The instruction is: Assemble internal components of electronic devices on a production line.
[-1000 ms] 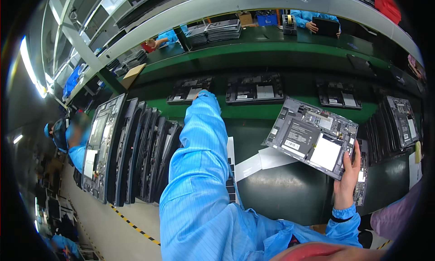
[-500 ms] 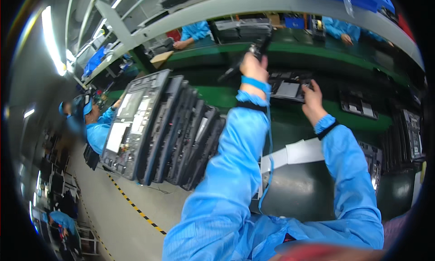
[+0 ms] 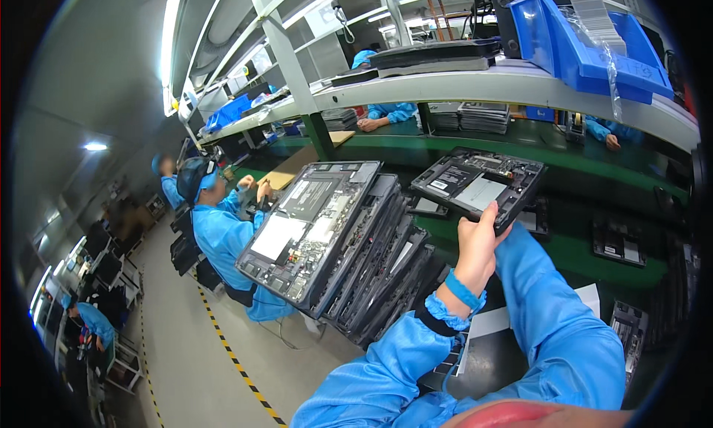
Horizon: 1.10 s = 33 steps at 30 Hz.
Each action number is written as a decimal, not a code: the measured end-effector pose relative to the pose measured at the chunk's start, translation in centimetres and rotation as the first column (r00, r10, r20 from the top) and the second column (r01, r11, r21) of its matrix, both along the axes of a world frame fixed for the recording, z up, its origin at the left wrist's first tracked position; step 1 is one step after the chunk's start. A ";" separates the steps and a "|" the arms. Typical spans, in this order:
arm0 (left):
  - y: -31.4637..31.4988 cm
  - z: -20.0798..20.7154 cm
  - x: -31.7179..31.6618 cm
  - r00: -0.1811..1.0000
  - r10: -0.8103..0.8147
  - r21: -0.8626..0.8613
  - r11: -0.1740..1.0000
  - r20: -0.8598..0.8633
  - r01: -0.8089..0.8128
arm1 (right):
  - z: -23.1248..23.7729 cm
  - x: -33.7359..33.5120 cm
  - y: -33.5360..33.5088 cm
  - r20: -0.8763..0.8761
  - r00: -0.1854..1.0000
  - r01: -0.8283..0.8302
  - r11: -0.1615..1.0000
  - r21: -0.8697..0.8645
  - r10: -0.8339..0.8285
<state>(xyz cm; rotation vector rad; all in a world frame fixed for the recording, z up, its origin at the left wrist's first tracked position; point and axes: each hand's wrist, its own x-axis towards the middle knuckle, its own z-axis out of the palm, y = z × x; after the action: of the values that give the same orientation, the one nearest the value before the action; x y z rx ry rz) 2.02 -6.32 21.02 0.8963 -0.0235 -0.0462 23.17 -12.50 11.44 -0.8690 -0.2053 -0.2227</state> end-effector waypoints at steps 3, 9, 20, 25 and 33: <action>-0.2 -0.9 -0.7 0.999 0.029 0.024 0.999 0.031 -0.030 | 2.1 0.9 -6.0 -0.006 0.988 -0.156 0.984 0.090 0.157; -0.6 -5.0 -2.1 0.992 0.092 0.163 0.981 0.089 -0.106 | 3.6 -18.5 -11.5 -0.397 0.917 0.161 0.936 0.313 -0.025; -0.7 -13.1 -20.6 0.616 -0.752 0.637 0.598 0.235 0.487 | -2.3 -44.2 -14.7 -0.231 0.667 0.666 0.706 -0.241 -0.708; 10.1 -10.7 -19.6 0.088 -0.994 0.754 0.009 -0.065 0.657 | -4.0 -52.2 -19.0 -0.262 0.801 0.356 0.780 -0.514 -0.538; 11.2 -14.9 -16.3 0.859 -0.485 0.916 0.397 0.163 0.050 | -7.6 -45.6 -16.1 -0.320 0.769 0.232 0.708 -0.667 -0.554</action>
<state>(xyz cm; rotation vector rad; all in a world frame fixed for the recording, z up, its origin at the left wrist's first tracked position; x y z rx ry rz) -14.27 4.88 6.08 1.9988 -0.6200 -0.2005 -22.42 -28.65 3.79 -1.5825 0.4578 -0.3489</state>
